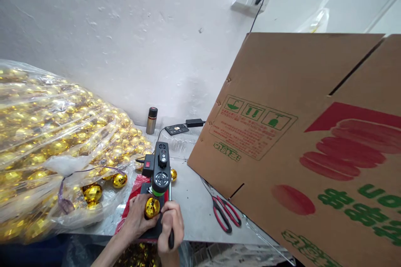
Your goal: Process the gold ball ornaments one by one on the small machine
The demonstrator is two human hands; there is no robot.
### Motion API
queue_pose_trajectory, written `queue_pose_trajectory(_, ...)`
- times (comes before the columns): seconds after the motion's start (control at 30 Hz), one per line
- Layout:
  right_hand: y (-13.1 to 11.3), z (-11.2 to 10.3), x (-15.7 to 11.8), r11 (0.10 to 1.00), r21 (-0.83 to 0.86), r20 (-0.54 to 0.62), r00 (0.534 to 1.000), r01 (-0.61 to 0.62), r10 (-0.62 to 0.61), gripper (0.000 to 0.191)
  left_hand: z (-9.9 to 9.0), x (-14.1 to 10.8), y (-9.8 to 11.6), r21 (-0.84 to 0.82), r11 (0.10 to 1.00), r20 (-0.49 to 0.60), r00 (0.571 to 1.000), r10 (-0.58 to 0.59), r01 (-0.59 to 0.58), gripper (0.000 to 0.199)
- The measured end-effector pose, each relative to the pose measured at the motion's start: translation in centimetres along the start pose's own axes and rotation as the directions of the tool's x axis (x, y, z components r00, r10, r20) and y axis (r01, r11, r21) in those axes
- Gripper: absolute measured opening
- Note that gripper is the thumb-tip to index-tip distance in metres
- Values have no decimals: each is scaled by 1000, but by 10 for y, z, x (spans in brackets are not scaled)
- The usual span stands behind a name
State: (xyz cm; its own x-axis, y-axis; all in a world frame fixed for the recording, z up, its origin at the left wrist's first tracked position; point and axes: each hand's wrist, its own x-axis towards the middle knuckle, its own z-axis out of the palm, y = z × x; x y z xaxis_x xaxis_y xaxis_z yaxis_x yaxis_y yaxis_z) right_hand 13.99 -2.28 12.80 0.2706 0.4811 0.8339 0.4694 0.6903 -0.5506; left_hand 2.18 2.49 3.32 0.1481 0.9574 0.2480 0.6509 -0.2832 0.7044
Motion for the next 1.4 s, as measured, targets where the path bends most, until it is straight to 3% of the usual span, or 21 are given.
queue_pose_trajectory(0.13,-28,-4,41,981,47,53,981,-187,185,42,-4,-18,-5,2,1000,1,1000,18,-18,51)
queue_pose_trajectory(0.23,-38,-3,55,978,72,64,979,-197,192,45,-8,-49,-27,28,994,9,995,104,-104,67)
queue_pose_trajectory(0.33,-35,0,46,982,83,32,986,-168,166,43,-26,-65,-44,110,979,-36,984,174,-169,87)
queue_pose_trajectory(0.37,-33,1,41,982,85,23,986,-167,165,42,-37,-62,-45,148,976,-74,983,170,-158,83)
queue_pose_trajectory(0.43,-29,2,32,982,91,13,986,-167,166,40,-62,-41,-40,231,971,-154,983,104,-66,57)
queue_pose_trajectory(0.53,-26,1,26,984,92,15,989,-150,149,39,-95,10,-24,371,894,-195,962,-189,251,41)
queue_pose_trajectory(0.6,-26,0,26,987,87,35,990,-138,135,37,-105,39,-18,374,858,-210,933,-292,352,42)
queue_pose_trajectory(0.67,-25,-1,26,988,84,51,991,-130,126,35,-105,57,-18,344,847,-200,913,-355,405,41)
queue_pose_trajectory(0.77,-26,-1,26,988,84,56,990,-133,128,33,-100,63,-24,270,852,-180,892,-414,450,36)
queue_pose_trajectory(0.87,-29,0,30,985,99,43,990,-141,137,37,-102,57,-26,136,883,-172,889,-425,449,38)
queue_pose_trajectory(1.0,-39,2,48,977,95,43,981,-192,188,41,-104,36,-18,-111,917,-122,911,-395,383,62)
queue_pose_trajectory(1.07,-45,2,58,977,68,56,979,-202,199,42,-98,23,-13,-345,870,-53,918,-392,352,74)
queue_pose_trajectory(1.17,-51,1,68,981,38,59,980,-191,189,44,-83,6,-8,-666,659,64,907,-416,349,82)
queue_pose_trajectory(1.23,-52,1,69,979,38,58,979,-198,196,43,-71,0,-5,-707,604,95,895,-436,369,79)
queue_pose_trajectory(1.4,-51,0,64,980,47,71,979,-195,192,42,-54,-5,-4,-700,603,115,894,-434,383,76)
